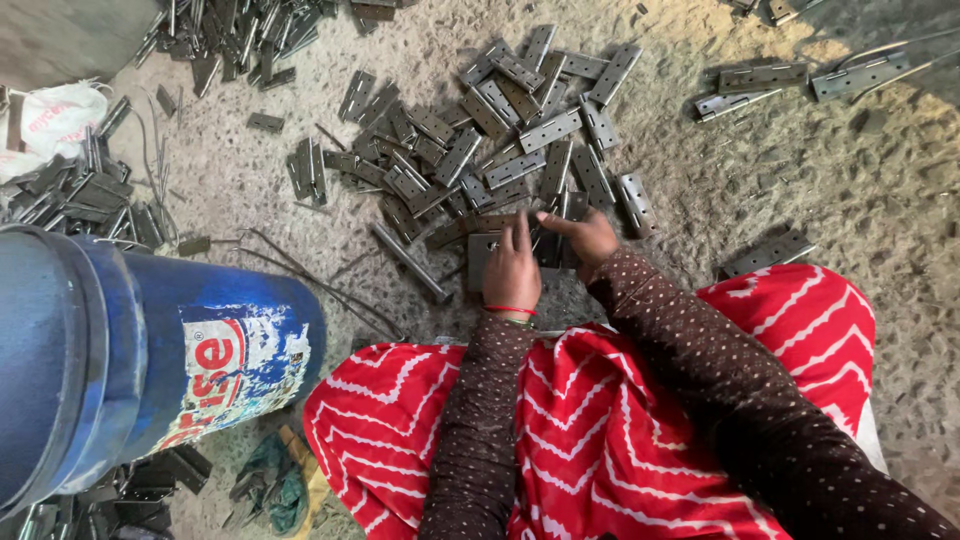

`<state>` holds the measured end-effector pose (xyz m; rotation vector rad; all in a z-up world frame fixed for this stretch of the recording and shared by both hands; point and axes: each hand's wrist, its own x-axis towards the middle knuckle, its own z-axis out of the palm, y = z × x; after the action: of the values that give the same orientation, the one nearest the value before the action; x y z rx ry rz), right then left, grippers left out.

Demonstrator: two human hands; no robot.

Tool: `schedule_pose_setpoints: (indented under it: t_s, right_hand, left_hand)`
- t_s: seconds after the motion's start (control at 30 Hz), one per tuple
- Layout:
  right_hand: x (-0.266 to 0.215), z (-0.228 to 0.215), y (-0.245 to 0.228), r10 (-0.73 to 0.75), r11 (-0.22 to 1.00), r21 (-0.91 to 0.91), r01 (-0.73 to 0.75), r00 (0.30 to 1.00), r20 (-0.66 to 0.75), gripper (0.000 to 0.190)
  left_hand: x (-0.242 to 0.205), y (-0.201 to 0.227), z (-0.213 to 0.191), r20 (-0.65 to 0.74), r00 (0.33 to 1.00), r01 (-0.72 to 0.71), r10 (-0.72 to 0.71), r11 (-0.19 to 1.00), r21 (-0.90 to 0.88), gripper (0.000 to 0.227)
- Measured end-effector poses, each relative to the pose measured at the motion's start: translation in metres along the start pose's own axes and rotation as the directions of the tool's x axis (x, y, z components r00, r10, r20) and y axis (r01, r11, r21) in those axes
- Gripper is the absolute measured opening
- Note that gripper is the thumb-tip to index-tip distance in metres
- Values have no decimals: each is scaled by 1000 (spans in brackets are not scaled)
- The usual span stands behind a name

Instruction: The person sits on the floor and assembles metal hinges by inserting pins into hinge leaves. They pick up hinge parts, align them, and tap the pins into place using a metal rod, then place the assembled hinges into a blue bucket.

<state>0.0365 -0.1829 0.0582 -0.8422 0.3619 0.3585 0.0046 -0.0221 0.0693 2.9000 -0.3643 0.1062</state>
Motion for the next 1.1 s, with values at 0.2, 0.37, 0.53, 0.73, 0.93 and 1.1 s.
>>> schedule_pose_setpoints:
  t_s: [0.2,0.37,0.53,0.73,0.93,1.1]
  right_hand:
    - [2,2,4,3,998,67,-4,1000,18,42]
    - [18,-6,10,36,995,89,-38,999,28,38]
    - [14,-2,3,51,995,86,-55,998,47,36]
    - [4,8,-15,19,1000,12,-20,998,67,49]
    - [3,7,-20,-67,997,56,55,971,229,55]
    - [3,11,-16,-57,998,-15,60,982,180,56]
  left_hand:
    - [6,-37,-13,1,997,-69,73,944,-323,108]
    - [8,-55,-15,114,981,-48,156,766,-641,93]
    - [14,-55,-10,77,986,162,-146,765,-623,44]
    - [23,-76,-4,220,965,250,-141,259,-933,33]
    - [29,-89,-9,320,947,320,-5,-13,-947,33]
    - [29,-71,-26,356,929,348,-99,-85,-933,32]
